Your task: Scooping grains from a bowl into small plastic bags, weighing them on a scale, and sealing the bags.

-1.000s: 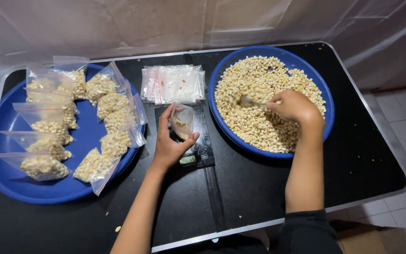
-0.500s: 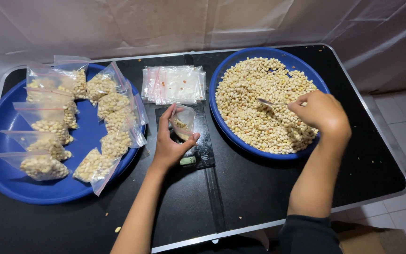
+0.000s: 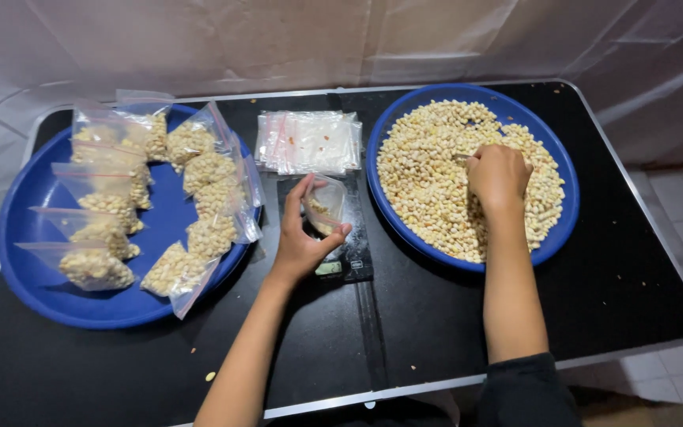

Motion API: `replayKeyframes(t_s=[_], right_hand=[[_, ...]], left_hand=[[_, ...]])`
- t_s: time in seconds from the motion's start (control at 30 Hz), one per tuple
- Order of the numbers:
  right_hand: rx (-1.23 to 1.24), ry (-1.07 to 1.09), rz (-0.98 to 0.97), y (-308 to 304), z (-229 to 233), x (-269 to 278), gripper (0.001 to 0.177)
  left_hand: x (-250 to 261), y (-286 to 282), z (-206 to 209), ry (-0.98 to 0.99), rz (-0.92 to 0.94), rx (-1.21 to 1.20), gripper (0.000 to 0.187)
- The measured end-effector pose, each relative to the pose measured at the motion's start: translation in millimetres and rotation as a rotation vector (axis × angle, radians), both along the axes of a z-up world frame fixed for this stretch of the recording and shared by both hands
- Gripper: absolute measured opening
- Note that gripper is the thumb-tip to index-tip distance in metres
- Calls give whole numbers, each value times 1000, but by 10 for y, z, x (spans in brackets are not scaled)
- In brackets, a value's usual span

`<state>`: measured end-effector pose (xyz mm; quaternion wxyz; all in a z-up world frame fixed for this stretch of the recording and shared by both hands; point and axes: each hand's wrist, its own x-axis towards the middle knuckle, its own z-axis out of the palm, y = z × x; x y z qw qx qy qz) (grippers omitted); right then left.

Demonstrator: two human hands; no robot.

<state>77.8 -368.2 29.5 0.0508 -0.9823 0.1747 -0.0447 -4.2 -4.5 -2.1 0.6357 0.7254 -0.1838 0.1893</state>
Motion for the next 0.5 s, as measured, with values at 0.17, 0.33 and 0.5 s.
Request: replayKeyframes(t_s=[0.17,0.33,0.5], right_hand=[[72,-38,17,-45,-73,-27,28],[167,-58,-5,-35,176,-234,29],[186,-127,2,-253,259,-219,28]], left_hand=[[-9,23,45,41,-9,-2,98],[-21,24,69,89,-25,-12,99],[-11,19,75,87,-29,-11,97]])
